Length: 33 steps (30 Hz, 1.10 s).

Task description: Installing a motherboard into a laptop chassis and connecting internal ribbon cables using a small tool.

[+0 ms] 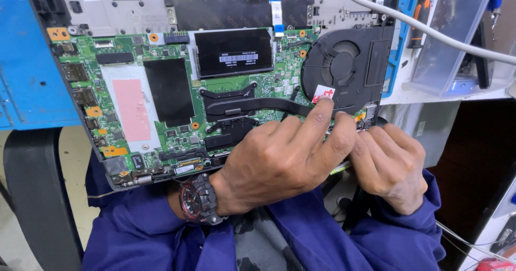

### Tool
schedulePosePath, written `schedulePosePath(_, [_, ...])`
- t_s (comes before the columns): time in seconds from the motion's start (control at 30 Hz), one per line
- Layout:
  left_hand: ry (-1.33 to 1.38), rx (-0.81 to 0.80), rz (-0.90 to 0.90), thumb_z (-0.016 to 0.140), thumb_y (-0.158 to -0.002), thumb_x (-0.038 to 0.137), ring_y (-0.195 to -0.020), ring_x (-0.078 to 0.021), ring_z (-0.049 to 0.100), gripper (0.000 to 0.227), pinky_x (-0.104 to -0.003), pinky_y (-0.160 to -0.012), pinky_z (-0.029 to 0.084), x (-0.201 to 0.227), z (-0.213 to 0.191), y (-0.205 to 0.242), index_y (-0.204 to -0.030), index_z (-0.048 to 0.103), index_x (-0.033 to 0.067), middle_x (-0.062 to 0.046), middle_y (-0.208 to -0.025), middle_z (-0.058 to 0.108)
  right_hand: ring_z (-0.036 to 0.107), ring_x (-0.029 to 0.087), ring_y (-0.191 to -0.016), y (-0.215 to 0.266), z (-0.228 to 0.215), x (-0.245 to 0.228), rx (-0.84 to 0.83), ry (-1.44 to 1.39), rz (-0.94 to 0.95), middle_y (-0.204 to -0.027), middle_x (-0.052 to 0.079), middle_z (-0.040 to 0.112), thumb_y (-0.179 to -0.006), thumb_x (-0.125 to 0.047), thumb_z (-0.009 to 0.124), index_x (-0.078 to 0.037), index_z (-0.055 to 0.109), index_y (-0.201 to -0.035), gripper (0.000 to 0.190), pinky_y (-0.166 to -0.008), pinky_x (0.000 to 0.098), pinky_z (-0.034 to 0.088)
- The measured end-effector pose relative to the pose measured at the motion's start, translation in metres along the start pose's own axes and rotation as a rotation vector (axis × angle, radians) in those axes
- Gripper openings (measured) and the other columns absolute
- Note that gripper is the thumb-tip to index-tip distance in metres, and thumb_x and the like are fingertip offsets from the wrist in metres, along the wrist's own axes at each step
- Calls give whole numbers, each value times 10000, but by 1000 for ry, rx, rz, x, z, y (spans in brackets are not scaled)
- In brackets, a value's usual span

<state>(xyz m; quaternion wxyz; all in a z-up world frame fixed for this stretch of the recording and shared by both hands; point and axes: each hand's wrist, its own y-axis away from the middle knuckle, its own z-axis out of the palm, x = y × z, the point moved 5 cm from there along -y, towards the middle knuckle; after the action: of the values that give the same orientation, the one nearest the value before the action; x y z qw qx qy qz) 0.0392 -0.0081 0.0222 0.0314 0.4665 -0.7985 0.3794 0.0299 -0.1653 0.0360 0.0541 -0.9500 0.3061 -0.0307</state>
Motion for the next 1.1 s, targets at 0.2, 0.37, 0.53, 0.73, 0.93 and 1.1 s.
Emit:
schedulePosePath(0.2, [-13, 14, 1, 550, -1121, 220, -543, -72, 413, 102, -233, -495, 297, 0, 0, 0, -1120, 643, 178, -86, -1100, 777, 285, 215, -518, 1, 2, 1, -16, -20, -7, -620, 89, 347, -1006, 137, 475, 44, 543, -737, 293, -498, 354, 258])
schedulePosePath(0.37, [-10, 20, -13, 559, -1130, 233, -519, -64, 396, 110, -226, -492, 287, -1, -1, 0, -1090, 646, 179, -116, -1099, 781, 226, 215, -515, 4, 2, -2, 57, -59, 74, -603, 101, 328, -994, 143, 544, 50, 508, -715, 297, -506, 355, 200])
schedulePosePath(0.53, [-7, 12, -26, 536, -1120, 190, -517, -64, 387, 109, -229, -493, 287, -1, 0, 0, -1104, 644, 184, -104, -1101, 776, 226, 222, -518, 7, 5, -3, 92, -46, 80, -606, 98, 295, -980, 151, 552, 69, 528, -721, 273, -506, 359, 195])
schedulePosePath(0.73, [1, 12, -28, 527, -1118, 173, -521, -69, 394, 120, -230, -490, 290, -2, 0, 0, -1107, 646, 182, -110, -1097, 779, 217, 230, -511, 6, 4, -6, 76, -36, 34, -599, 110, 305, -974, 168, 505, 49, 466, -683, 317, -505, 369, 173])
schedulePosePath(0.93, [39, 18, -43, 543, -1125, 189, -518, -75, 411, 97, -232, -496, 302, -4, 0, 1, -1107, 635, 169, -124, -1092, 788, 219, 222, -497, 4, 6, -6, 89, -50, 54, -589, 105, 294, -981, 155, 490, 52, 470, -661, 337, -492, 368, 172])
schedulePosePath(1.1, [41, 22, -53, 534, -1121, 177, -526, -79, 427, 99, -236, -496, 299, -4, 0, 1, -1100, 630, 166, -128, -1081, 789, 229, 235, -503, 1, 5, -7, 65, -55, 52, -595, 119, 311, -983, 155, 496, 58, 459, -664, 335, -489, 381, 187])
